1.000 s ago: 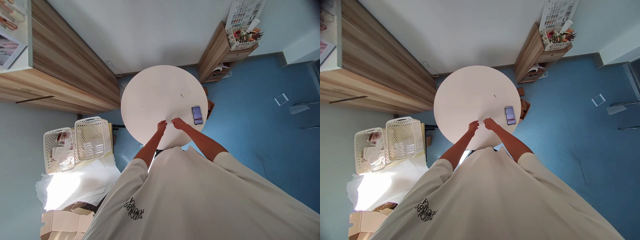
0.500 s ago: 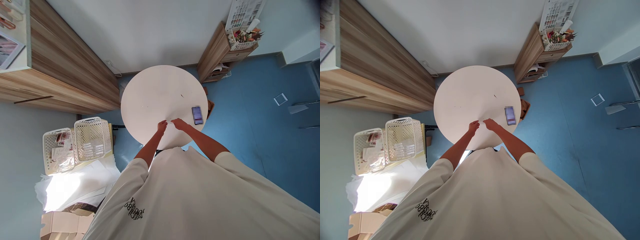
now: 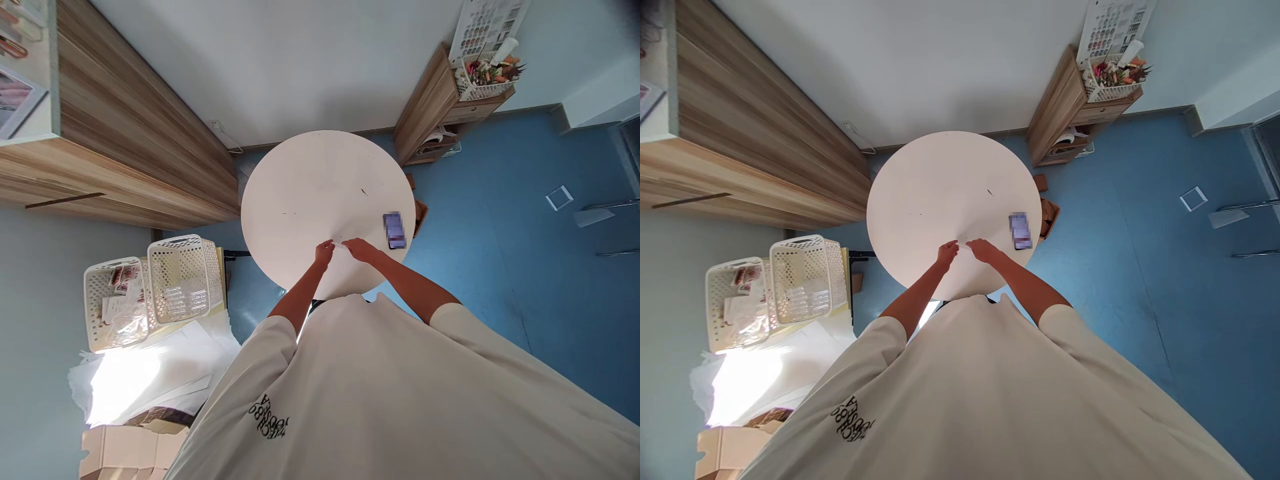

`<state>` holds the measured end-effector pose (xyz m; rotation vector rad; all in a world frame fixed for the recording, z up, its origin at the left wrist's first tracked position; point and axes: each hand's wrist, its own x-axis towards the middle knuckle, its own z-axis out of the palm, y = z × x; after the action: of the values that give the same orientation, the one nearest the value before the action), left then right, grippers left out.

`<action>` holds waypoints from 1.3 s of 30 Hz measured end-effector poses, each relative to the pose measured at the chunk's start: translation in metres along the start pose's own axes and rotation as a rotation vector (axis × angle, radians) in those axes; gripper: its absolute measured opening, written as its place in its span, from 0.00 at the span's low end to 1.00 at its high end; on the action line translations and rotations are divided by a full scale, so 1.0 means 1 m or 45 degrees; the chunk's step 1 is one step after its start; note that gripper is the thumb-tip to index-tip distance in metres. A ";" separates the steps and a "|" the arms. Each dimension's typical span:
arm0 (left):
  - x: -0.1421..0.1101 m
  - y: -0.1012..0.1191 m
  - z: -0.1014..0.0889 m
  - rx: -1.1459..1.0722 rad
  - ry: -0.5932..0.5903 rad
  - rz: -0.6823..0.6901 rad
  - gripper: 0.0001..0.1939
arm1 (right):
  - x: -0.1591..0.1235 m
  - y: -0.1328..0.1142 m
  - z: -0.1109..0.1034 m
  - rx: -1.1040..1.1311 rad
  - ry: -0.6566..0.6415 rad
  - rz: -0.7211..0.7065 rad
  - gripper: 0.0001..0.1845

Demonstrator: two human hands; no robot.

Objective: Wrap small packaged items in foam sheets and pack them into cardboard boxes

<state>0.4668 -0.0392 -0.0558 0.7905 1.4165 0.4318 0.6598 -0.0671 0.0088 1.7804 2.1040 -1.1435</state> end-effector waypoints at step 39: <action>-0.038 -0.022 -0.034 0.443 0.025 0.107 0.32 | 0.006 -0.010 0.062 0.874 0.428 0.383 0.29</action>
<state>0.4243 -0.0725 -0.0436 1.1322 1.5010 0.2594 0.6282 -0.1012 -0.0332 2.6351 1.5838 -1.7026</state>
